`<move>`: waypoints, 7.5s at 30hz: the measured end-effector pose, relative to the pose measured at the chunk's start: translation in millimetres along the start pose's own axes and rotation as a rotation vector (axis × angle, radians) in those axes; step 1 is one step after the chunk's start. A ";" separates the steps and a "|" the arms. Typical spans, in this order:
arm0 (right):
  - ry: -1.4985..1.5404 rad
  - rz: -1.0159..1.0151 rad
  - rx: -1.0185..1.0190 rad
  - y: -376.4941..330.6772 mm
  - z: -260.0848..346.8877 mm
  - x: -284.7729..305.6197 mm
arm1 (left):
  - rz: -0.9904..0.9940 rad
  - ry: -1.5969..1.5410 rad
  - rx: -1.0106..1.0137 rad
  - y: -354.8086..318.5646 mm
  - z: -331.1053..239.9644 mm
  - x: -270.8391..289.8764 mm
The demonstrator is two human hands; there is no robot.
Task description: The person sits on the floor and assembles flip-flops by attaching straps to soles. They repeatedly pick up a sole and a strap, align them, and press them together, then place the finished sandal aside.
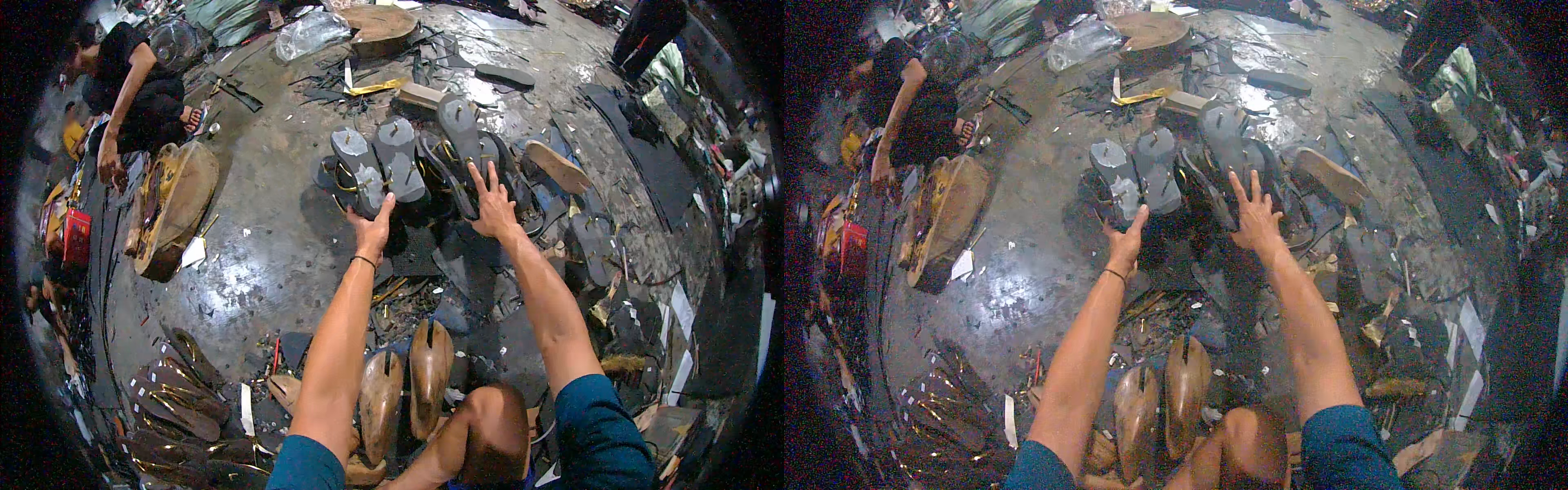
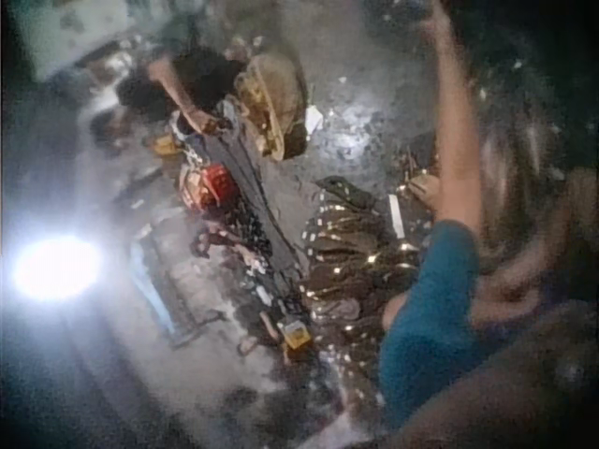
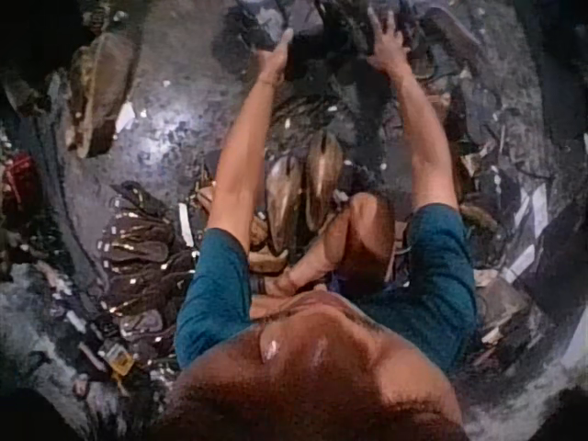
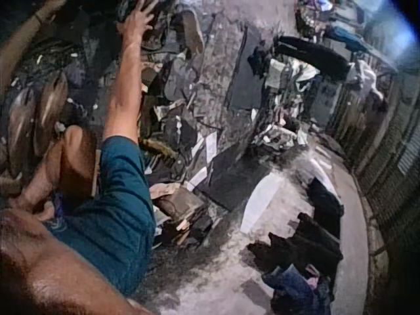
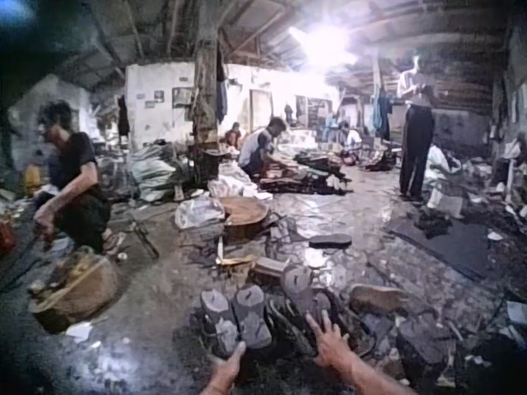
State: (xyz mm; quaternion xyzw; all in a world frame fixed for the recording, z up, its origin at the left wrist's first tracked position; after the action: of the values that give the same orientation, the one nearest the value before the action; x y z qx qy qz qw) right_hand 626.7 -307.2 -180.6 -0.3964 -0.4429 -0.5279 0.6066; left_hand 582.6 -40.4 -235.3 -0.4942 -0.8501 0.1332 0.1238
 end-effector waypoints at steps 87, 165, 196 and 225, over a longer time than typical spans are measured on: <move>1.355 0.847 0.739 -508.9 301.7 139.9 | -0.415 -0.035 -0.341 -666.4 -88.8 350.6; 1.535 1.065 -0.065 -648.3 199.6 164.2 | 0.537 -1.045 -0.279 -674.8 -70.0 308.4; 2.281 0.878 -0.451 -619.0 214.1 209.2 | 0.237 0.232 -0.078 -649.7 -101.9 294.6; 1.707 0.870 -0.030 -580.3 214.8 156.9 | 0.275 -0.289 0.119 -661.0 -57.5 310.7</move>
State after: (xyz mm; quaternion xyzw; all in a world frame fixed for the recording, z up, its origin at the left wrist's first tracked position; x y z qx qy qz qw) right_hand 33.7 -223.3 40.1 -0.0155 0.3413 -0.3731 0.8626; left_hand -80.8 -77.8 73.4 -0.5733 -0.7740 0.2686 0.0101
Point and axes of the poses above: each hand's wrist, its own y-axis towards the middle knuckle, its own x-axis out of the back of the hand, z = x × y, the point moved 4 cm from there along y, towards the middle knuckle, and after that the axes turned 4 degrees about -z, right-handed, at the moved point
